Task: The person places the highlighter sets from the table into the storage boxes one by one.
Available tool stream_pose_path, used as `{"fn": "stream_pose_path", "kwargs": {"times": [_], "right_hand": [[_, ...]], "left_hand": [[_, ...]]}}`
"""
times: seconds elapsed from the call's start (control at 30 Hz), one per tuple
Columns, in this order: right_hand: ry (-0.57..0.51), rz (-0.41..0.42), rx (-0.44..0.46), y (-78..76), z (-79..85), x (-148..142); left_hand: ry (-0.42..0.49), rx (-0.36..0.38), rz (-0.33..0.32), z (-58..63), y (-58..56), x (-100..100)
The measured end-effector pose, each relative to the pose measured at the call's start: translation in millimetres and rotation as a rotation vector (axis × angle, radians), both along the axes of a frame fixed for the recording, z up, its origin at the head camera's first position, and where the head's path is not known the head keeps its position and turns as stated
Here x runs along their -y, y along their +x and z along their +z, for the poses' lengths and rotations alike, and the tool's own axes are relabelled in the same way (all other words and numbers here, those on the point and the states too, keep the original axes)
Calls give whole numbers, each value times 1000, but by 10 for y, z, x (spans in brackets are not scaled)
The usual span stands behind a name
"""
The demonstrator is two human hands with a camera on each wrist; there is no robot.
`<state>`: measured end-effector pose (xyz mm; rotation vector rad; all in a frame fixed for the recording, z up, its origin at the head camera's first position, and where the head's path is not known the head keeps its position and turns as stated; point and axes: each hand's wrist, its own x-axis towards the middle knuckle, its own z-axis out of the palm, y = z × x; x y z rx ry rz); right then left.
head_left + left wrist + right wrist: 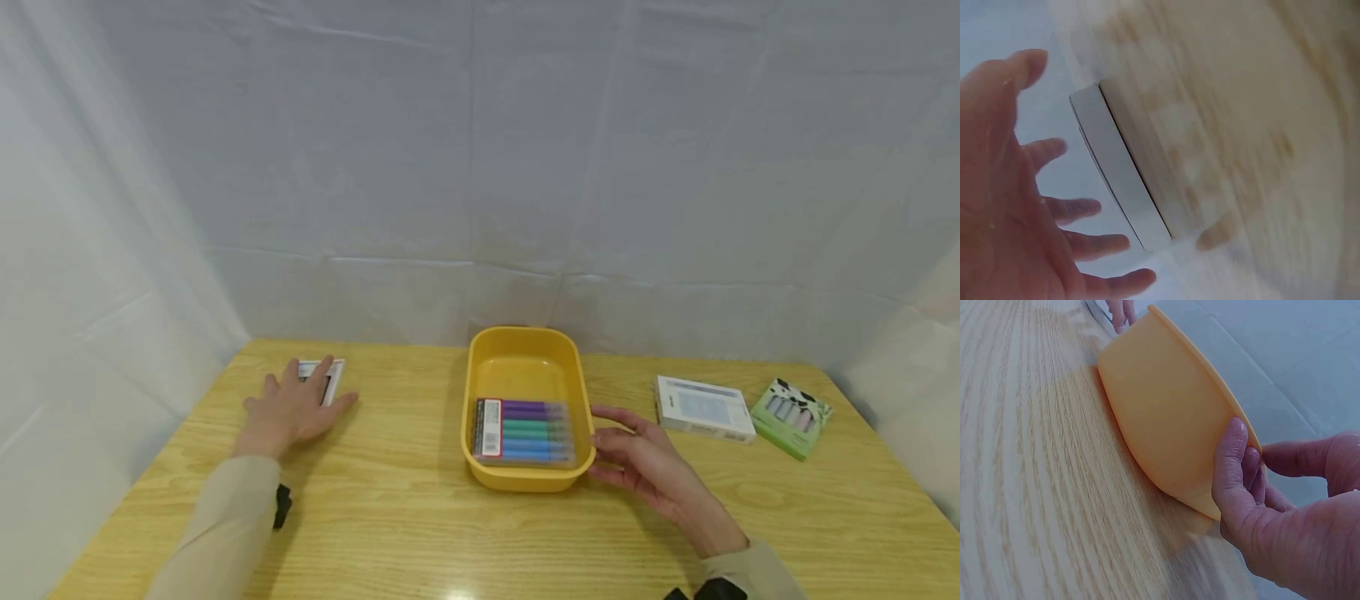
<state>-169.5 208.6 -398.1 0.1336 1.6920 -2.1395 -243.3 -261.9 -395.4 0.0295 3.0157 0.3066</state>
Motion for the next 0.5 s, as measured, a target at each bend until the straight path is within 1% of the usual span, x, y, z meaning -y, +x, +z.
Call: {"fn": "stream_pose_path", "kwargs": {"times": [0.17, 0.3, 0.5], "right_hand": [[6, -1, -1, -1, -5, 5], [10, -10, 2, -5, 7, 11], [14, -10, 0, 2, 19, 13]], "left_hand": [[10, 44, 38, -4, -10, -32], [18, 61, 78, 2, -57, -83], [36, 90, 111, -2, -128, -97]]}}
